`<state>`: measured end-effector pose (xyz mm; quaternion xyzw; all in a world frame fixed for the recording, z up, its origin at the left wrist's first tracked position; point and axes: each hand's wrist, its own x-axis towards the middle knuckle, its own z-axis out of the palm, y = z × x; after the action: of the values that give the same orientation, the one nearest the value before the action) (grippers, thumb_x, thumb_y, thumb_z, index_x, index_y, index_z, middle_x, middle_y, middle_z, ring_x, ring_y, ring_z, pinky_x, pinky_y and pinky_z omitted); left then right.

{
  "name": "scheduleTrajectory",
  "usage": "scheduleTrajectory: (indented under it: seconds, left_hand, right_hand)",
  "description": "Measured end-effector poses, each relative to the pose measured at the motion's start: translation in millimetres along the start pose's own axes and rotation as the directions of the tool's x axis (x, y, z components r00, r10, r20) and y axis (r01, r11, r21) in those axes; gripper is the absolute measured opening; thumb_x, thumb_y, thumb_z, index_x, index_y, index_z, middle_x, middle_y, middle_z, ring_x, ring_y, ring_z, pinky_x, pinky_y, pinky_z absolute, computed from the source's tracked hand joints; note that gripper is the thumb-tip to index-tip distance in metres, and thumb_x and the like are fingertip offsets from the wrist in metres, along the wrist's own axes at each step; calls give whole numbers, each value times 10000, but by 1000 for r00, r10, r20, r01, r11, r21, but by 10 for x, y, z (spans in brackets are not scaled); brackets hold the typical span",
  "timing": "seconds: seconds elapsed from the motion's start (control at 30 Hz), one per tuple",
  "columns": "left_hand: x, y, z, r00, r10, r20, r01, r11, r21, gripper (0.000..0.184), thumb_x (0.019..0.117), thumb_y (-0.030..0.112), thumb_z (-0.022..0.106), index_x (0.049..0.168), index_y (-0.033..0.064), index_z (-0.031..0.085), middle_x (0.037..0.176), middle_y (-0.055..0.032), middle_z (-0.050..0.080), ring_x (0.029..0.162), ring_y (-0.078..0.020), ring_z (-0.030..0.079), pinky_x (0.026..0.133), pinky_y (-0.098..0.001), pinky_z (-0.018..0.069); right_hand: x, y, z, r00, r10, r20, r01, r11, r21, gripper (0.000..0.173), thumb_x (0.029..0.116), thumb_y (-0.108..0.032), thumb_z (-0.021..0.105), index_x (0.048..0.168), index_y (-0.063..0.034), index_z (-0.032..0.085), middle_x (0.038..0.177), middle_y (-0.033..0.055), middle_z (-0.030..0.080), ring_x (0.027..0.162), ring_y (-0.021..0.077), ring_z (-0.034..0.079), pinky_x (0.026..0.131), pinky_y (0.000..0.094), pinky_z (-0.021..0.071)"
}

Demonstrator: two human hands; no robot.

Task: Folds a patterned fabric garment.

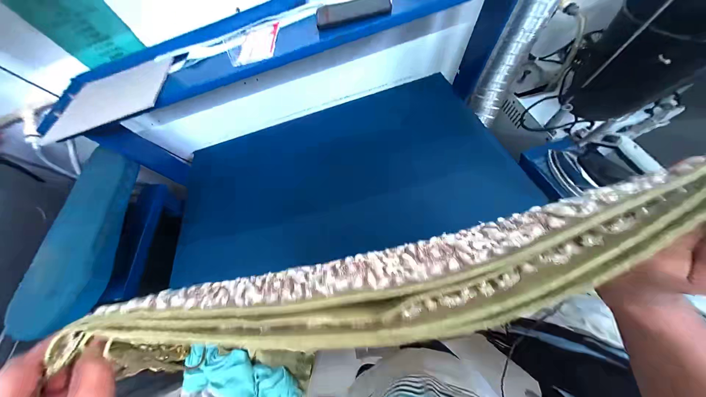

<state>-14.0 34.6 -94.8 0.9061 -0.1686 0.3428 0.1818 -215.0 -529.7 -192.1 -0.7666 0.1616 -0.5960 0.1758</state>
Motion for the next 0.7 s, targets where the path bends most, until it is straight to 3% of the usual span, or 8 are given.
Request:
scheduleTrajectory:
  seconds: [0.07, 0.13, 0.23, 0.33, 0.43, 0.53, 0.6, 0.7]
  left_hand:
    - [540, -176, 406, 984, 26, 174, -21, 999, -34, 281, 973, 161, 639, 978, -117, 683, 822, -223, 655, 679, -215, 593, 622, -361, 504]
    - [991, -272, 993, 949, -14, 314, 24, 999, -28, 383, 973, 307, 671, 1016, -73, 690, 877, -237, 668, 715, -315, 617, 660, -520, 515]
    - [1387, -335, 2182, 818, -163, 552, 165, 985, 48, 434, 952, 396, 716, 1110, -8, 729, 1026, -271, 708, 945, -457, 686, 862, -716, 509]
    - [1403, -461, 3478, 630, -305, 714, 221, 952, 212, 471, 943, 486, 688, 1112, 49, 734, 1052, -267, 717, 1023, -485, 681, 852, -741, 503]
    - [1277, -412, 4483, 507, -448, 737, 224, 893, 389, 468, 948, 457, 640, 1187, 62, 712, 1239, -245, 676, 1206, -441, 624, 926, -670, 511]
    - [995, -475, 5110, 583, -492, 647, 274, 869, 413, 516, 997, 423, 581, 1323, 28, 637, 1448, -278, 526, 1382, -471, 463, 1044, -648, 454]
    - [938, -533, 5348, 695, -444, 566, 254, 888, 384, 484, 1051, 405, 495, 1317, 26, 634, 1426, -281, 538, 1362, -476, 475, 1046, -635, 448]
    - [1119, -539, 5642, 719, -391, 574, 223, 913, 343, 479, 1072, 396, 452, 1277, 0, 628, 1407, -290, 540, 1350, -489, 477, 1027, -648, 455]
  right_hand:
    - [410, 8, 478, 998, -22, 64, 22, 1000, -5, 382, 1098, -172, 400, 1390, 73, 427, 1269, 188, 601, 1175, 211, 622, 1018, 414, 519]
    - [724, -62, 1042, 981, 43, 188, -29, 997, -74, 373, 1077, -128, 415, 1387, 79, 427, 1250, 236, 608, 1135, 252, 641, 988, 424, 535]
    - [764, 229, 1973, 801, 414, 433, -306, 904, -298, 395, 1049, -135, 445, 1414, 16, 449, 1223, 297, 625, 1098, 449, 654, 899, 650, 527]
    - [231, 820, 2951, 573, 627, 528, -365, 771, -521, 527, 927, -120, 609, 1421, -2, 466, 1247, 337, 609, 1072, 552, 634, 805, 749, 499]
    - [-447, 1371, 3642, 470, 695, 544, -244, 695, -677, 583, 897, -206, 694, 1404, -9, 487, 1274, 328, 609, 1120, 530, 629, 868, 733, 485]
    - [-905, 1665, 3928, 556, 654, 513, -170, 693, -700, 523, 854, -189, 727, 1322, -23, 562, 1261, 268, 627, 1165, 459, 619, 921, 674, 475]
    - [-939, 1773, 4051, 606, 614, 507, -142, 710, -690, 541, 834, -195, 733, 1325, -32, 573, 1266, 246, 635, 1186, 442, 613, 932, 649, 481]
    - [-877, 1896, 4168, 616, 620, 486, -145, 695, -704, 556, 819, -206, 741, 1323, -40, 576, 1262, 233, 644, 1194, 437, 610, 928, 640, 490]
